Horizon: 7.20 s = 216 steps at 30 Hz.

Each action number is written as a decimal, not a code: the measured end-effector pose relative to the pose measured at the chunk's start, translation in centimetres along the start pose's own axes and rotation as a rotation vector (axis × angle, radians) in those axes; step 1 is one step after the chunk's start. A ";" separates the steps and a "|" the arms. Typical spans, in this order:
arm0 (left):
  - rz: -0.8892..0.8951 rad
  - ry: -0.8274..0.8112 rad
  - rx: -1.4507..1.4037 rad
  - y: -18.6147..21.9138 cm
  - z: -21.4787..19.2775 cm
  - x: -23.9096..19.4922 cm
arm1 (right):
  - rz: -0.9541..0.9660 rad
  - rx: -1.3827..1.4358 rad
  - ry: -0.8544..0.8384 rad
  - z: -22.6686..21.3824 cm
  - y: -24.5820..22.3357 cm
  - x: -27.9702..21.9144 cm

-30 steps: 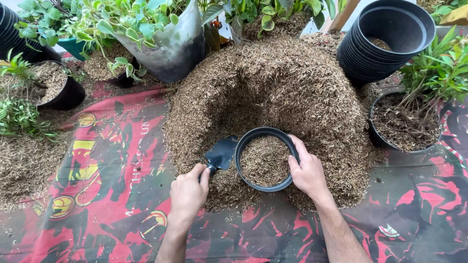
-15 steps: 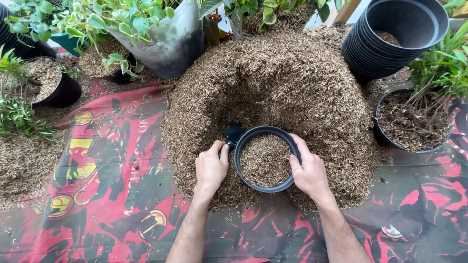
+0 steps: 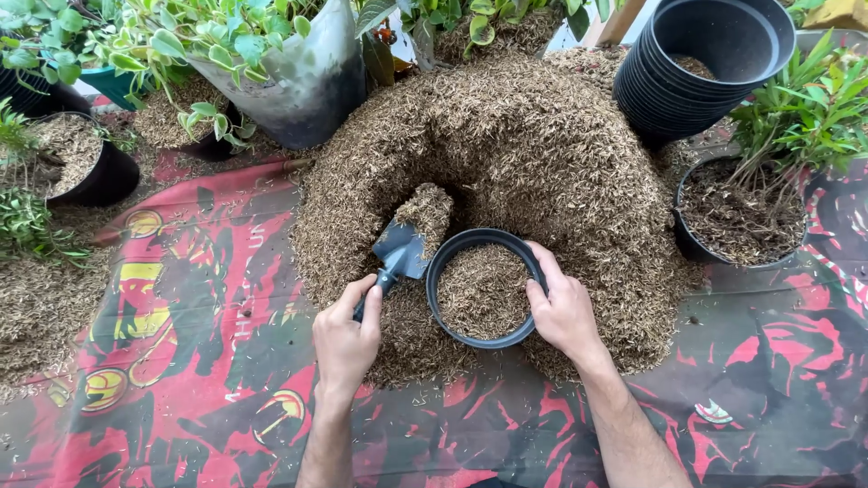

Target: The person scoops soil from a large pile using a small hand trowel and fills a black plastic pot. They repeatedly add soil and use the trowel to level and compact the surface inside the pot.

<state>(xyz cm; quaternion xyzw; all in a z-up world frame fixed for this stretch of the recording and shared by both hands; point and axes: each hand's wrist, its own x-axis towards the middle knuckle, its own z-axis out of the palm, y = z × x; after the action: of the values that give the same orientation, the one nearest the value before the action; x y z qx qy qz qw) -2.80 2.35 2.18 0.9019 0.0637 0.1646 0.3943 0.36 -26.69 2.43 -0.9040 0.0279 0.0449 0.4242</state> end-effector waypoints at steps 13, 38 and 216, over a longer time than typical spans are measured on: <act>0.429 0.077 0.270 0.3 -1.2 -3.8 | 0.084 -0.033 -0.093 -0.3 -0.3 0.3; -0.290 -0.400 0.522 -1.6 -1.5 -1.9 | 0.083 -0.101 -0.070 -0.2 -0.3 0.6; -0.025 -0.015 -0.612 -3.0 13.3 -5.0 | -0.888 1.090 -0.014 2.0 -7.5 5.1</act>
<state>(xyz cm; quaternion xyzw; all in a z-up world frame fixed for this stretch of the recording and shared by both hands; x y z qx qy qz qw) -2.82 -6.03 -9.70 0.7415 0.0194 0.1648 0.6501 5.99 -20.39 6.35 -0.4881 -0.3280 -0.1470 0.7953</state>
